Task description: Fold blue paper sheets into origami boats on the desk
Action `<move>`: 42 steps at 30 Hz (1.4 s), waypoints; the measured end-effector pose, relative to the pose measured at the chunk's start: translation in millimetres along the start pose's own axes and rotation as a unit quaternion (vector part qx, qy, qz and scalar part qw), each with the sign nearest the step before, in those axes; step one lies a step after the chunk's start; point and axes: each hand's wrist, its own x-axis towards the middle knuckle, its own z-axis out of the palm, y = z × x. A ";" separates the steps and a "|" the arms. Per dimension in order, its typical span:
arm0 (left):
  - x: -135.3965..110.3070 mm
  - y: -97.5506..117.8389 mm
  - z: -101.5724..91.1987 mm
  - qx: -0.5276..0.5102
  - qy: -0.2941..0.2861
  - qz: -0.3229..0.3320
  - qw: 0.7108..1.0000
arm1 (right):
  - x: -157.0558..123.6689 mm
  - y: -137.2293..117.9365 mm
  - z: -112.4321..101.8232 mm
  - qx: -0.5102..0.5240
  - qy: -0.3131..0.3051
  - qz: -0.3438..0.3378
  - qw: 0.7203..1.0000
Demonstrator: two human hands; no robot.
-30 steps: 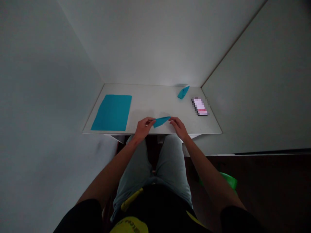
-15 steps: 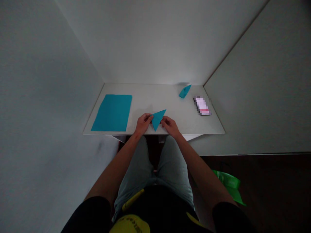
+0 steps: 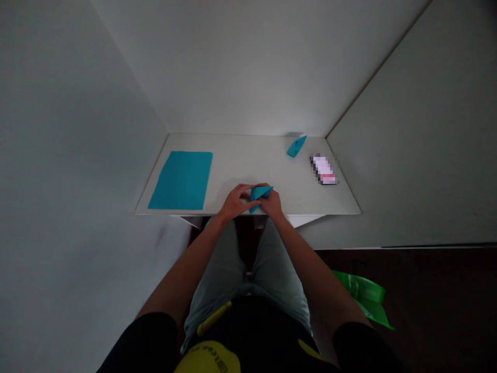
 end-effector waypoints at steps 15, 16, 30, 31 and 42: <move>6.3 -14.2 -8.9 -0.152 0.076 -0.117 0.978 | 2.5 10.6 -13.1 0.189 -0.035 -0.028 0.981; 5.7 -14.6 -9.1 -0.154 0.073 -0.125 0.977 | 3.1 11.8 -14.0 0.183 -0.027 -0.023 0.982; 3.4 -17.8 -3.7 -0.113 0.033 -0.108 0.987 | 4.5 15.0 -10.2 0.145 -0.017 -0.006 0.989; 3.7 -17.4 -4.0 -0.101 0.029 -0.108 0.989 | 4.3 14.2 -10.1 0.123 -0.027 -0.007 0.992; 10.1 -12.9 -3.1 -0.116 0.108 -0.127 0.979 | 4.3 5.0 -15.2 0.159 0.009 0.015 0.987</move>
